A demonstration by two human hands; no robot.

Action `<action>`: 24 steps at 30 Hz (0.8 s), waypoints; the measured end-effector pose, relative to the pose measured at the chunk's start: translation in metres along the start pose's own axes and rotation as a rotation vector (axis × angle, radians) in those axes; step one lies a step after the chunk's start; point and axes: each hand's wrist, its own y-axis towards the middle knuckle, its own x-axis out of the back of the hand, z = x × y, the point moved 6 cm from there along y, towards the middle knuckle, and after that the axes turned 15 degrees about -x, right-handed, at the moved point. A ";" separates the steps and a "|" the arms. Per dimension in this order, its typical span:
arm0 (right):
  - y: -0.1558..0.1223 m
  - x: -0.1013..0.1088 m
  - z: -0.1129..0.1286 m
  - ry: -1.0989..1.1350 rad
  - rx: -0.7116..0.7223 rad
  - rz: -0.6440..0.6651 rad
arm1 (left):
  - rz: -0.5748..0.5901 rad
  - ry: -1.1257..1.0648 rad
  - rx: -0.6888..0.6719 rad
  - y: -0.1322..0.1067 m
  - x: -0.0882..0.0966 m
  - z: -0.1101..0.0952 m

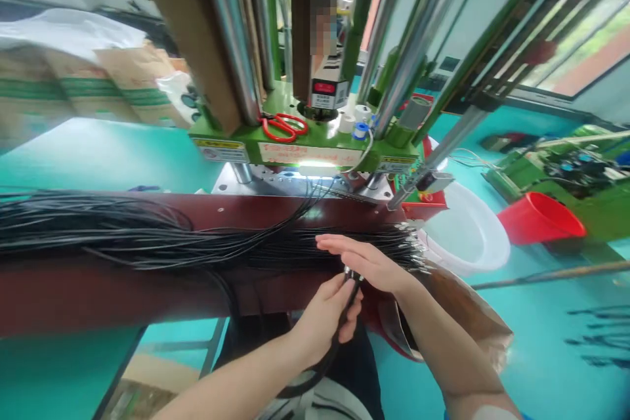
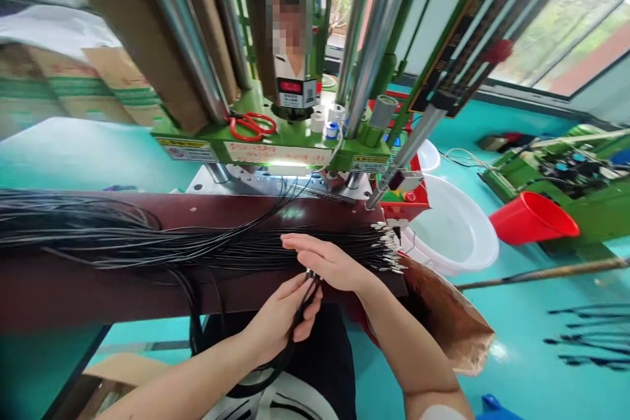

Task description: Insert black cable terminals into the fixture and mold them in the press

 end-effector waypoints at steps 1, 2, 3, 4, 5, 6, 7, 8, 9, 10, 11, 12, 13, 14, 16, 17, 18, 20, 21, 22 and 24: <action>0.000 0.000 -0.001 -0.055 0.020 -0.012 | 0.018 -0.026 0.014 0.003 -0.002 0.001; 0.000 -0.001 -0.003 -0.109 0.027 -0.018 | 0.044 -0.056 0.032 0.006 -0.004 0.002; 0.000 0.000 -0.005 -0.161 0.028 -0.025 | 0.077 -0.089 0.058 0.009 -0.005 0.004; -0.001 0.001 -0.007 -0.215 0.031 -0.032 | 0.121 -0.125 0.087 0.011 -0.007 0.006; -0.001 0.002 -0.009 -0.273 0.040 -0.038 | 0.173 -0.162 0.116 0.013 -0.008 0.007; -0.002 0.003 -0.009 -0.333 0.056 -0.042 | 0.232 -0.196 0.139 0.014 -0.009 0.007; -0.003 0.003 -0.008 -0.387 0.076 -0.045 | 0.286 -0.222 0.152 0.015 -0.010 0.007; -0.004 0.003 -0.007 -0.426 0.097 -0.048 | 0.330 -0.241 0.157 0.015 -0.011 0.005; -0.006 0.003 -0.006 -0.450 0.112 -0.052 | 0.356 -0.255 0.157 0.015 -0.011 0.003; -0.006 0.003 -0.005 -0.457 0.116 -0.053 | 0.364 -0.261 0.152 0.015 -0.010 0.001; -0.005 0.005 -0.004 -0.444 0.110 -0.058 | 0.350 -0.254 0.139 0.015 -0.009 -0.002; -0.003 0.007 -0.004 -0.420 0.095 -0.068 | 0.320 -0.238 0.118 0.016 -0.008 -0.005; 0.001 0.012 -0.006 -0.397 0.075 -0.089 | 0.270 -0.209 0.081 0.018 -0.005 -0.008; 0.007 0.021 -0.008 -0.383 0.055 -0.138 | 0.204 -0.168 0.026 0.020 -0.001 -0.012; 0.021 0.048 -0.015 -0.431 0.008 -0.345 | 0.054 -0.067 -0.109 0.026 0.009 -0.021; 0.028 0.065 -0.020 -0.505 -0.026 -0.500 | -0.007 -0.021 -0.168 0.028 0.014 -0.025; 0.035 0.080 -0.026 -0.627 -0.087 -0.641 | -0.047 0.017 -0.210 0.029 0.019 -0.028; 0.051 0.101 -0.040 -0.932 -0.260 -0.759 | -0.074 0.066 -0.247 0.032 0.024 -0.029; 0.058 0.106 -0.046 -1.050 -0.337 -0.748 | -0.072 0.079 -0.251 0.032 0.026 -0.029; 0.063 0.109 -0.051 -1.130 -0.394 -0.718 | -0.070 0.086 -0.253 0.033 0.027 -0.029; 0.069 0.108 -0.054 -1.171 -0.439 -0.653 | -0.069 0.094 -0.261 0.032 0.030 -0.031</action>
